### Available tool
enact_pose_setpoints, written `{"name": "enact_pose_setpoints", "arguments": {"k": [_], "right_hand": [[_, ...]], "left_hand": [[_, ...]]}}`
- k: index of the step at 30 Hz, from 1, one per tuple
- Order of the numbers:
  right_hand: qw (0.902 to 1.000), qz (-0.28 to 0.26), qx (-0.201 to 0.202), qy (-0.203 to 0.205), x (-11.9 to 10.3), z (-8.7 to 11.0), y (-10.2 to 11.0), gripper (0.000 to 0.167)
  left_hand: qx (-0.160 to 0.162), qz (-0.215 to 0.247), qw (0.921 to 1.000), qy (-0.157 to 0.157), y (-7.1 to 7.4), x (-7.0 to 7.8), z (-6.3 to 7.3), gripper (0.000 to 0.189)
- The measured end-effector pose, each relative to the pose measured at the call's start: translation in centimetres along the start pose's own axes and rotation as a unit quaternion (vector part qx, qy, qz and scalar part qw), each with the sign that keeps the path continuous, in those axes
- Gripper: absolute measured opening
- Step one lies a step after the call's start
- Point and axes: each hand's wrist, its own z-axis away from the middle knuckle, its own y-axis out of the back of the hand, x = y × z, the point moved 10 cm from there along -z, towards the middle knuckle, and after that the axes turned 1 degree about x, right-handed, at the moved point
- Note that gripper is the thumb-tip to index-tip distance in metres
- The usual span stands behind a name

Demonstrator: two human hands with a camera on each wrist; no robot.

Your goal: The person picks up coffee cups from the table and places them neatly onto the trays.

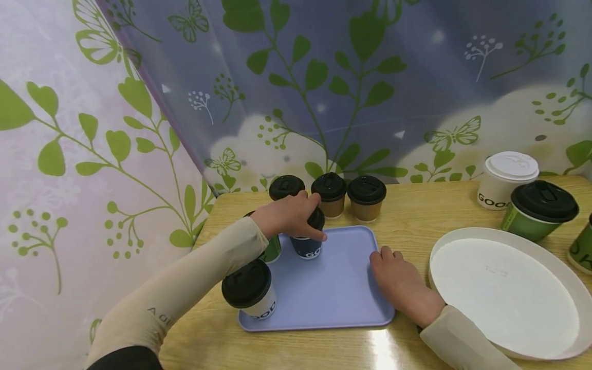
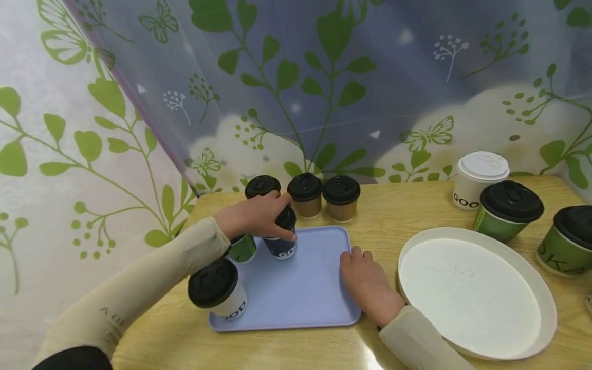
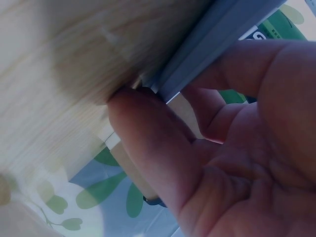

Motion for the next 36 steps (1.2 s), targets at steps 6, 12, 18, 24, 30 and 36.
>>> {"name": "enact_pose_setpoints", "arguments": {"k": [6, 12, 18, 24, 30, 36], "right_hand": [[1.0000, 0.000, -0.003, 0.000, 0.0, 0.0, 0.0, 0.003], [1.0000, 0.001, 0.005, 0.003, 0.0, -0.1, 0.0, 0.004], [1.0000, 0.001, 0.003, 0.004, -0.1, -0.1, 0.0, 0.004], [0.9999, 0.001, -0.012, -0.002, 0.0, -0.2, 0.0, 0.004], [0.9999, 0.002, -0.017, -0.004, 0.0, -0.2, -0.1, 0.004], [0.9999, 0.007, -0.012, -0.002, 0.0, -0.1, -0.1, 0.004]], "left_hand": [[-0.001, 0.002, 1.0000, 0.002, 0.0, 0.0, 0.1, 0.085], [0.001, 0.004, 1.0000, 0.003, 0.0, 0.0, 0.1, 0.086], [0.003, 0.004, 1.0000, 0.001, 0.0, 0.1, 0.3, 0.087], [0.004, -0.005, 1.0000, 0.004, -0.2, -0.1, 0.4, 0.089], [0.008, -0.008, 0.9999, -0.001, 0.2, 0.0, 0.3, 0.092], [0.021, 0.014, 0.9997, 0.001, 1.9, -0.2, -0.1, 0.092]]}}
